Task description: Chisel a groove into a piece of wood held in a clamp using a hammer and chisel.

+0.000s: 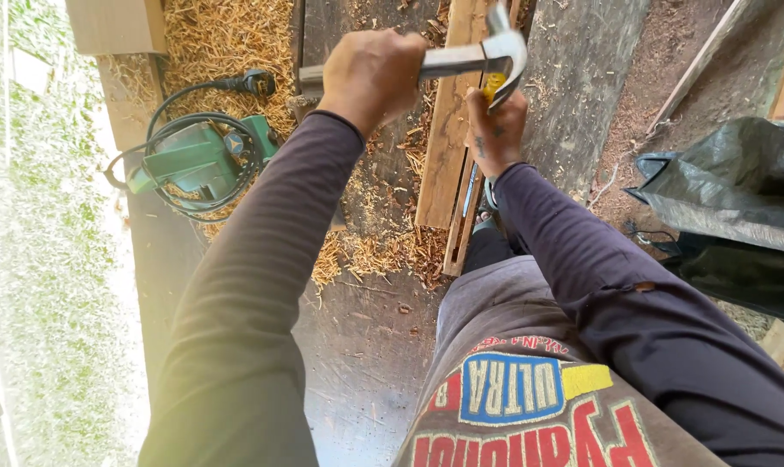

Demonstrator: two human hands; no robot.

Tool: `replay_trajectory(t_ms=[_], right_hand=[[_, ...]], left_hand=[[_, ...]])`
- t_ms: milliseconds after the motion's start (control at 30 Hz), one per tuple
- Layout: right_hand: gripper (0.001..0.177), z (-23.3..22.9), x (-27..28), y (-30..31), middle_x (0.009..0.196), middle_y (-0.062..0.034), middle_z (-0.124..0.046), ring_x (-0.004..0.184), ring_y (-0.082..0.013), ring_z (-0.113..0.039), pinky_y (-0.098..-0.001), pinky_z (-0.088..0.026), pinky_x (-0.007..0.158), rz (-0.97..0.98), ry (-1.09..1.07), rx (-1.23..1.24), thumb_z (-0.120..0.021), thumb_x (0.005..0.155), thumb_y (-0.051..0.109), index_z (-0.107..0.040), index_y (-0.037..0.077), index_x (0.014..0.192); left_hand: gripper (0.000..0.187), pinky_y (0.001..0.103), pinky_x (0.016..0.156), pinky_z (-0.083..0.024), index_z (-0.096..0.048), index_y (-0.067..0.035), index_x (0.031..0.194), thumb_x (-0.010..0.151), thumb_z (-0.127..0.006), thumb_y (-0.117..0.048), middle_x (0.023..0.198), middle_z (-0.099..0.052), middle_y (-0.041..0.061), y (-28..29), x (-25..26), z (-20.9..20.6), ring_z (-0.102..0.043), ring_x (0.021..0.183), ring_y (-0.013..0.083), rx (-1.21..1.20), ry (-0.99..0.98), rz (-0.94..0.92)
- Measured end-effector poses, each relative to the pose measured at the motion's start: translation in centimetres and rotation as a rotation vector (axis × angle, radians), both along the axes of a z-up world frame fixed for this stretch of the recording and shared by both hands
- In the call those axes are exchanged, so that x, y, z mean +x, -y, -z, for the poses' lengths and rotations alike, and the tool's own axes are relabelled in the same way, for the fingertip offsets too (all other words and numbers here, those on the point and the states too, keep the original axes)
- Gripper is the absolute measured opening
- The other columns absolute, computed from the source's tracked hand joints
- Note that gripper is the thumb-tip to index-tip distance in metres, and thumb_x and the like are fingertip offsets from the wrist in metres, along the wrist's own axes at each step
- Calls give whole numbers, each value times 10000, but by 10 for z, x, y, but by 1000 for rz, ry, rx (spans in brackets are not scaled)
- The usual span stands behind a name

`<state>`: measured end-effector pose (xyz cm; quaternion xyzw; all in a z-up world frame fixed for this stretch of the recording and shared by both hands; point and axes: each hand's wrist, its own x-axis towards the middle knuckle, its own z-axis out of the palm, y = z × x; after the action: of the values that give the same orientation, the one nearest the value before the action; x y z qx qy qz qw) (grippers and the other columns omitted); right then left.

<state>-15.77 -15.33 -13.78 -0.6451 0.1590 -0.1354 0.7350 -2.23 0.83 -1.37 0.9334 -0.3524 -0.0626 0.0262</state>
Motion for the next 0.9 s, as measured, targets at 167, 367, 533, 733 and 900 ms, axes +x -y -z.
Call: replay_trajectory(t_ms=[167,367,533,733,900], right_hand=[[120,8,-2,-3,763,43,-543,622,-50,-478,-252,-418,517,-17,-23,120,-669,1019,84,-564,69,965],[94,6,-22,-21,728,36,-558,556,-57,-499,-257,-446,457,-18,-126,80,-630,978,69,-574,81,904],[128,-5,-30,-15,716,44,-542,562,-50,-497,-244,-445,458,-47,-135,62,-621,1004,74,-531,84,914],[210,-15,-14,-7,661,38,-507,490,-61,-498,-257,-497,381,-12,-88,120,-668,999,101,-496,102,879],[160,-12,-17,-9,761,32,-529,592,-49,-480,-240,-405,466,-34,-11,171,-651,1045,79,-525,78,947]], left_hand=[[74,403,562,-593,-745,-121,934,868,-712,-115,708,-737,100,3,7,2,-728,588,231,41,23,72],[86,411,588,-597,-754,-130,927,862,-700,-115,738,-733,130,-4,3,0,-731,625,268,77,34,86],[65,424,627,-587,-745,-120,928,901,-699,-156,730,-724,115,-11,-5,4,-716,609,259,-44,-47,22],[87,415,622,-586,-735,-126,948,944,-684,-196,706,-720,90,-14,-24,-13,-701,586,224,-83,-145,-131],[78,411,599,-592,-740,-124,933,924,-705,-193,689,-718,89,-8,-22,-16,-696,560,218,-149,-63,-44]])
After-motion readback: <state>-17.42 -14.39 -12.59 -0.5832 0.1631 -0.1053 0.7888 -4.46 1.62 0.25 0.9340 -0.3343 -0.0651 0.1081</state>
